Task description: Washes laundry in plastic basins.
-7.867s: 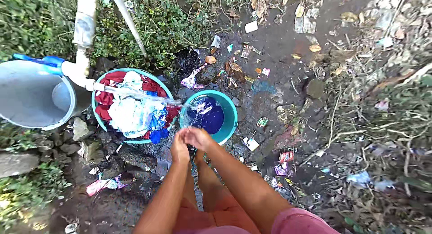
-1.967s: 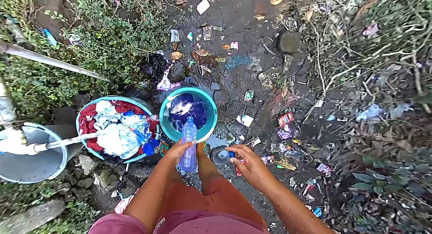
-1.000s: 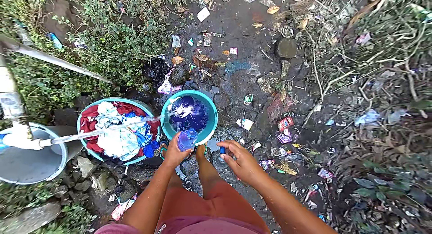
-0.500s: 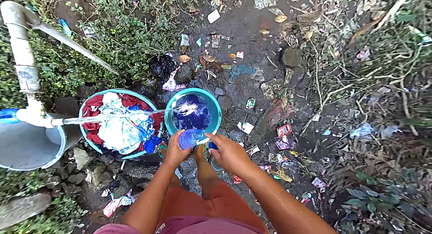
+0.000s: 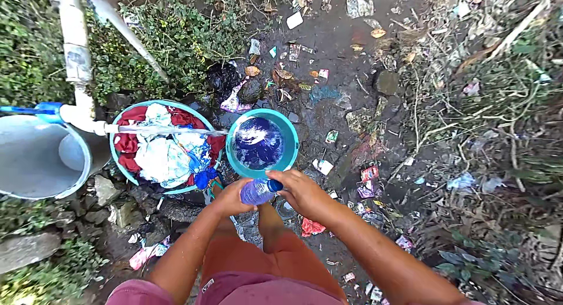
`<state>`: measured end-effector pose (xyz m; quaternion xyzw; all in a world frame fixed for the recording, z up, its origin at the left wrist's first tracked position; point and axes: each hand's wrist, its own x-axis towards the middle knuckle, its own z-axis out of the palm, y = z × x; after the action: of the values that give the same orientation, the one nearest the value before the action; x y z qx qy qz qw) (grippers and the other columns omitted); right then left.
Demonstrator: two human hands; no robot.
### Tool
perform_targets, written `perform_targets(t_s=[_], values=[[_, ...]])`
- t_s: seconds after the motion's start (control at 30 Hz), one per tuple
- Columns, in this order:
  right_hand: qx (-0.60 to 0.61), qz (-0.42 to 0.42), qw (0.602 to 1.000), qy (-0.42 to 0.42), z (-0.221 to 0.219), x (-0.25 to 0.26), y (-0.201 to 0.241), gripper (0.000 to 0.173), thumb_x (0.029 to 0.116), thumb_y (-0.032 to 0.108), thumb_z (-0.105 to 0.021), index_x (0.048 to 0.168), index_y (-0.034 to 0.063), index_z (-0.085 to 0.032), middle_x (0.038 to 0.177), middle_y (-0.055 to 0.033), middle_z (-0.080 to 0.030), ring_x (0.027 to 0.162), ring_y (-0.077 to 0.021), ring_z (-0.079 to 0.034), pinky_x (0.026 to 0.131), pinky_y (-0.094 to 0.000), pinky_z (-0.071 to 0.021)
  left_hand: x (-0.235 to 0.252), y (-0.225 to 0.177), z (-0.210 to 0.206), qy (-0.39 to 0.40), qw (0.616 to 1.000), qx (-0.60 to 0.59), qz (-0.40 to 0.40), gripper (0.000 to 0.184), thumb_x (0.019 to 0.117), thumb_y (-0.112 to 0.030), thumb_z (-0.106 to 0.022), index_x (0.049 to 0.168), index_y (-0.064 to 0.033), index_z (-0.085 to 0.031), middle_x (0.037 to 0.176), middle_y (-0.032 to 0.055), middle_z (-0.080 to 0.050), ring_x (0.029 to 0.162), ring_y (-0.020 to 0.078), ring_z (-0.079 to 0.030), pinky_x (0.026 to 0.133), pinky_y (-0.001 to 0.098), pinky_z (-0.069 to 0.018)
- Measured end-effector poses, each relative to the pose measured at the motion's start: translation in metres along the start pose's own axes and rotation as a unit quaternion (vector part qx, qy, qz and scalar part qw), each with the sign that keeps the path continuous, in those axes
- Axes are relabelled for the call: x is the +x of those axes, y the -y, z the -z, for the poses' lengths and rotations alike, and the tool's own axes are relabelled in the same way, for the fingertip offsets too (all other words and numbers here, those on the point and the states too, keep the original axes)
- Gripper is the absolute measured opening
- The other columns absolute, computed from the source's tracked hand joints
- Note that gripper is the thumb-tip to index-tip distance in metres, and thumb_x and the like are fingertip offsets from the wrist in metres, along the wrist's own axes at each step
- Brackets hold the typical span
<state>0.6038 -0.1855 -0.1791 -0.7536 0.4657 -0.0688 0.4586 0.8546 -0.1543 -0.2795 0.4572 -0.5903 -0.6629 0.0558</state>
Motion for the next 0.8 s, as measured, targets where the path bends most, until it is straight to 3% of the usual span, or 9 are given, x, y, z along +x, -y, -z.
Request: perform_targets(t_s=[0.13,0.23,0.33,0.43,0.5,0.6,0.67,0.73,0.8], values=[[-0.021,0.009,0.992,0.128,-0.003,0.019,0.02,0.053,0.1026,0.018,-0.062,0.152,0.0071,-0.046,0.125,-0.0185,-0.068,0.115,-0.0369,-0.067,0.103,-0.0544,-0.0515,-0.037,0.011,0.025,0.124,0.989,-0.077,0.006,0.078,0.075,-0.017,-0.087,0.141,0.002,-0.051,0.13,0.0199,-0.064,0.121,0.0239,-0.063,0.107,0.0434,-0.0496],[-0.083,0.059,0.984,0.144,-0.029,0.03,0.033,0.051,0.1064,0.036,-0.046,0.148,0.007,-0.049,0.101,-0.02,-0.072,0.093,-0.0412,-0.072,0.081,-0.0594,-0.0577,-0.058,0.018,0.045,0.184,0.981,-0.055,0.017,0.074,0.0765,-0.014,-0.087,0.14,0.0004,-0.053,0.129,0.0208,-0.064,0.12,0.0282,-0.063,0.106,0.0484,-0.0493],[-0.046,-0.046,0.985,0.158,-0.06,0.041,0.052,0.053,0.1059,0.038,-0.038,0.148,0.009,-0.049,0.092,-0.0195,-0.072,0.084,-0.0417,-0.071,0.075,-0.0619,-0.0552,-0.073,0.032,0.062,0.206,0.977,-0.034,0.03,0.072,0.077,-0.014,-0.088,0.139,-0.0001,-0.054,0.127,0.0215,-0.065,0.119,0.0312,-0.063,0.105,0.0522,-0.0487],[0.089,-0.233,0.954,0.165,-0.099,0.058,0.056,0.049,0.1094,0.033,-0.031,0.147,0.0073,-0.05,0.116,-0.0237,-0.069,0.109,-0.0397,-0.067,0.096,-0.0599,-0.0511,-0.088,0.044,0.066,0.114,0.989,0.064,0.074,0.069,0.0789,-0.022,-0.088,0.137,-0.0029,-0.056,0.127,0.021,-0.065,0.121,0.0348,-0.063,0.106,0.0562,-0.0478],[0.248,-0.359,0.889,0.139,-0.129,0.066,0.051,0.05,0.1124,0.028,-0.024,0.143,0.0014,-0.053,0.125,-0.0212,-0.064,0.113,-0.0296,-0.064,0.101,-0.0484,-0.0504,-0.093,0.048,0.068,0.046,0.976,0.184,0.104,0.065,0.0813,-0.024,-0.083,0.139,-0.0064,-0.058,0.13,0.0216,-0.064,0.125,0.0386,-0.059,0.107,0.058,-0.0453],[0.408,-0.547,0.727,0.072,-0.168,0.082,0.062,0.043,0.1135,0.037,-0.025,0.107,0.0088,-0.056,0.069,0.0018,-0.041,0.052,-0.009,-0.037,0.049,-0.0257,-0.0333,-0.102,0.058,0.072,-0.002,0.944,0.304,0.131,0.061,0.0851,-0.016,-0.077,0.143,-0.0098,-0.057,0.135,0.0228,-0.062,0.131,0.043,-0.054,0.111,0.0604,-0.0383],[0.467,-0.599,0.646,0.074,-0.176,0.096,0.065,0.043,0.112,0.041,-0.027,0.09,0.0118,-0.048,0.059,0.0044,-0.033,0.043,-0.0074,-0.028,0.042,-0.0234,-0.027,-0.111,0.072,0.071,-0.047,0.934,0.333,0.117,0.058,0.0836,-0.013,-0.077,0.139,-0.0089,-0.061,0.13,0.0226,-0.065,0.126,0.0428,-0.058,0.108,0.0595,-0.0411],[0.482,-0.578,0.654,0.071,-0.174,0.112,0.069,0.042,0.1117,0.042,-0.03,0.09,0.0121,-0.051,0.056,0.0049,-0.034,0.041,-0.0061,-0.029,0.04,-0.0217,-0.0273,-0.116,0.085,0.077,-0.099,0.936,0.324,0.098,0.058,0.0814,-0.015,-0.08,0.136,-0.0062,-0.063,0.128,0.0239,-0.066,0.123,0.0438,-0.06,0.107,0.0599,-0.0434],[0.465,-0.5,0.728,0.061,-0.155,0.135,0.07,0.048,0.1125,0.045,-0.028,0.123,0.0089,-0.057,0.064,0.0027,-0.046,0.046,-0.0062,-0.039,0.045,-0.0224,-0.0365,-0.111,0.095,0.085,-0.162,0.942,0.276,0.104,0.065,0.0815,-0.024,-0.083,0.138,-0.002,-0.06,0.131,0.0255,-0.064,0.125,0.0447,-0.059,0.109,0.0604,-0.0423]])
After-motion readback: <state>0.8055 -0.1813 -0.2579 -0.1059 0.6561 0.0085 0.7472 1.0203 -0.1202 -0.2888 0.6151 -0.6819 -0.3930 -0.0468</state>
